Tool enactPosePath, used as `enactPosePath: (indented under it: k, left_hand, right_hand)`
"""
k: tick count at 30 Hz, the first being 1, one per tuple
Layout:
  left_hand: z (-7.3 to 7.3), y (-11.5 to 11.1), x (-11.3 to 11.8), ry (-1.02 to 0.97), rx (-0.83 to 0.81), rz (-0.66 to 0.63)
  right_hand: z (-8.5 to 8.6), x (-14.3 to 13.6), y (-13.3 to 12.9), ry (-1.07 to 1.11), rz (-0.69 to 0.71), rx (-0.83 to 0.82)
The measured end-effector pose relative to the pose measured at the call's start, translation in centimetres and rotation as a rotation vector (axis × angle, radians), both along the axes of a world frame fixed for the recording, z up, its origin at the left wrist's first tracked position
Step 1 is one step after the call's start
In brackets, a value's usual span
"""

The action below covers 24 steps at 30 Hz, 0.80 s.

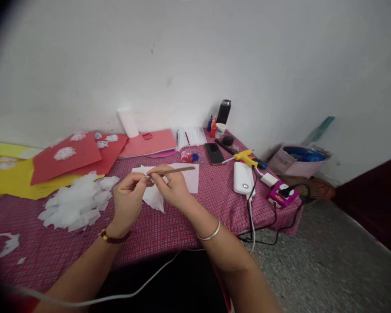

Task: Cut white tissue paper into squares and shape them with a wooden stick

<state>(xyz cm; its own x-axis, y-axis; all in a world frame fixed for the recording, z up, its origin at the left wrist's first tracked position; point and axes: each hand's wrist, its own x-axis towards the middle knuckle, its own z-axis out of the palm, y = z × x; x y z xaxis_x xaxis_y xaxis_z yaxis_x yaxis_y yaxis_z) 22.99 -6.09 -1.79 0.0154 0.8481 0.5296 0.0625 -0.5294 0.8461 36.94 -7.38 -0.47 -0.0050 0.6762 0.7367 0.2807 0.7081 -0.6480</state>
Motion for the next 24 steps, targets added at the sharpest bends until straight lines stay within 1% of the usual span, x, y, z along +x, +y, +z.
enactPosePath:
  k: [2,4,7,10,13,18,24]
  left_hand:
    - [-0.21,0.17,0.04,-0.027,0.004,-0.006]
    - [-0.33,0.27,0.1,-0.05,-0.008,-0.016]
    - [-0.45,0.33,0.26,-0.108,-0.06,-0.037]
    - [-0.54,0.37,0.45,-0.212,-0.135,-0.073]
    - [-0.44,0.42,0.55,-0.291,-0.206,-0.106]
    - [0.17,0.49,0.53,-0.373,-0.319,-0.175]
    - [0.35,0.53,0.62,-0.371,-0.384,-0.181]
  right_hand:
    - [-0.07,0.03,0.03,0.011,-0.015,-0.005]
    - [-0.25,0.04,0.14,0.048,-0.002,-0.035]
    - [-0.59,0.02,0.44,0.163,0.055,-0.117]
    - [-0.72,-0.05,0.7,0.293,0.119,-0.203]
    - [-0.65,-0.13,0.79,0.349,0.163,-0.244]
    - [-0.72,-0.1,0.73,0.321,0.159,-0.236]
    - [-0.74,0.21,0.54,0.145,0.038,-0.175]
